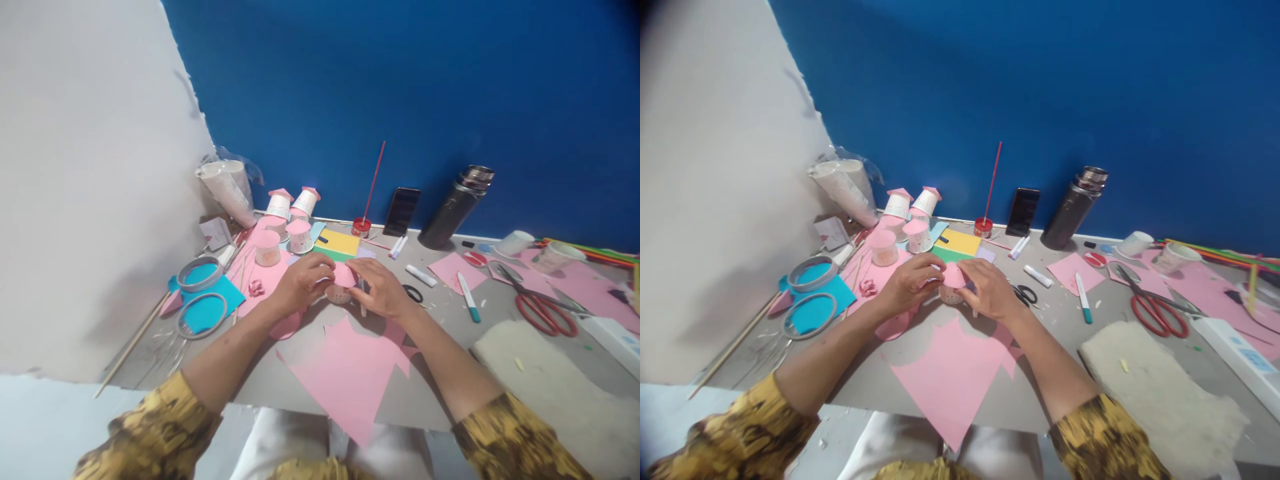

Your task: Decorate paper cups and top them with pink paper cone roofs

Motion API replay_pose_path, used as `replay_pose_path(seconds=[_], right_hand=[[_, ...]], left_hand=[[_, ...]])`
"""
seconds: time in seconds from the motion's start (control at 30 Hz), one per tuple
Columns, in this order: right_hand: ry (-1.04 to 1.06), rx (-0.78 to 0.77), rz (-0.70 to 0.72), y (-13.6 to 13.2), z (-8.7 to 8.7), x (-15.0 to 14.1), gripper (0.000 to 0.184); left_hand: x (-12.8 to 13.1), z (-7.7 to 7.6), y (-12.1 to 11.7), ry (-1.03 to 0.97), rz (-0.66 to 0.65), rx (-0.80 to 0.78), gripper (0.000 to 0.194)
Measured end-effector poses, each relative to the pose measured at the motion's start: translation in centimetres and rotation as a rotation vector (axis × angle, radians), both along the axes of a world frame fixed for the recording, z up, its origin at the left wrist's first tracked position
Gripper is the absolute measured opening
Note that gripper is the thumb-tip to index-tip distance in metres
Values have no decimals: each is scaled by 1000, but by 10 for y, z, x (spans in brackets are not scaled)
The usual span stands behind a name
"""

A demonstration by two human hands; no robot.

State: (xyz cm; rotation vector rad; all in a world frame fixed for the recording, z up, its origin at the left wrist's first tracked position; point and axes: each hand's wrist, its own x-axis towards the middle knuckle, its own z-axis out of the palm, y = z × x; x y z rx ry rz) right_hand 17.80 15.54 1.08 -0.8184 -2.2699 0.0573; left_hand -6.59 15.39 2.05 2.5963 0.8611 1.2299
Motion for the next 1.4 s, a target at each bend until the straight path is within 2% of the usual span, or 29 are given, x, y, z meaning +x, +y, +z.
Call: replay_pose_path(seconds=[0.3,0.4,0.9,1.13,1.23,1.4], right_hand=[[-22,85,-1,0,-3,0,43],[-17,86,-10,1,-5,0,44],[15,62,6,4,-12,0,49],[24,62,11,3,-12,0,49],[42,31,14,1,-11,-1,50],[60,8,-4,0,-8,-3,39]], left_hand=[[5,-5,2,75,66,287,21],[8,-5,0,69,68,325,20],[9,-12,-3,49,107,231,17],[7,-12,-4,-31,25,136,8],[8,-11,-4,-95,53,61,9],[12,-15,-1,-199,113,-19,11]])
